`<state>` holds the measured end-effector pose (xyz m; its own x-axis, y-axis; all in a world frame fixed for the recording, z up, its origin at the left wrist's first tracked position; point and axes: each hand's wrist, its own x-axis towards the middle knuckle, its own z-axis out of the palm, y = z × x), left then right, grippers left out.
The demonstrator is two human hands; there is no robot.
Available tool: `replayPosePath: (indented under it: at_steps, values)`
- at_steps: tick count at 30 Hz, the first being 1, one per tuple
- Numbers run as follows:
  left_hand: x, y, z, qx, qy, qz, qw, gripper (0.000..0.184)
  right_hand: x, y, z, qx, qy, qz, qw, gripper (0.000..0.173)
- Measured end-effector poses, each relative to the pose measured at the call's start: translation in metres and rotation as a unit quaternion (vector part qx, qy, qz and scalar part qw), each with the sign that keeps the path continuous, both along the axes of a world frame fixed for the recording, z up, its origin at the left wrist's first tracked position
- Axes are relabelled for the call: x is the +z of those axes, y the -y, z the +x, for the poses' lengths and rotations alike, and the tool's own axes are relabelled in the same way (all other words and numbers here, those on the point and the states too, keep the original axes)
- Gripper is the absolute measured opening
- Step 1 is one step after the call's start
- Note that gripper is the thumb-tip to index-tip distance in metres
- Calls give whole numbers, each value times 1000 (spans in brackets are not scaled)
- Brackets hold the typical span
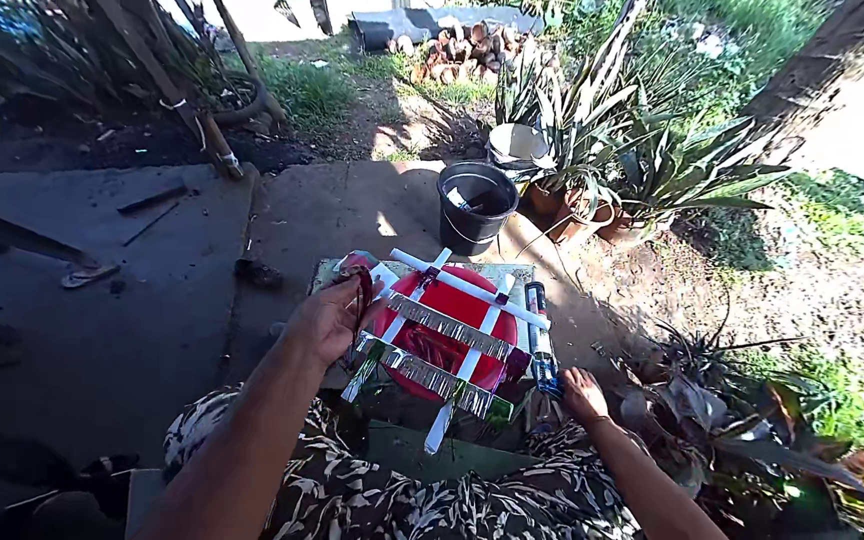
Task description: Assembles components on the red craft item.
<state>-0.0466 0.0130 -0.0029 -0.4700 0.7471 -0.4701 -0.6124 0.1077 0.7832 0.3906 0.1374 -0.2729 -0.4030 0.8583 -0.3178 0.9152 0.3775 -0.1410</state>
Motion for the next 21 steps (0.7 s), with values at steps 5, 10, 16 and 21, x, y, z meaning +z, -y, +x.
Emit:
replayPosePath:
  at_steps: [5, 10, 16, 21]
  values:
    - [-15, -14, 26, -54, 1, -51, 997, 21, -42, -13, -38, 80, 26, -62, 995, 62]
    - [-22, -21, 33, -64, -5, -45, 997, 17, -53, -14, -33, 41, -11, -83, 996, 77]
    - [-17, -13, 44, -66, -68, -37, 995, 18, -56, -7, -23, 21, 2, -73, 997, 84]
    - [-13, -4, 48, -22, -114, 2, 993, 13, -12, 5, -9, -168, -35, -47, 984, 76]
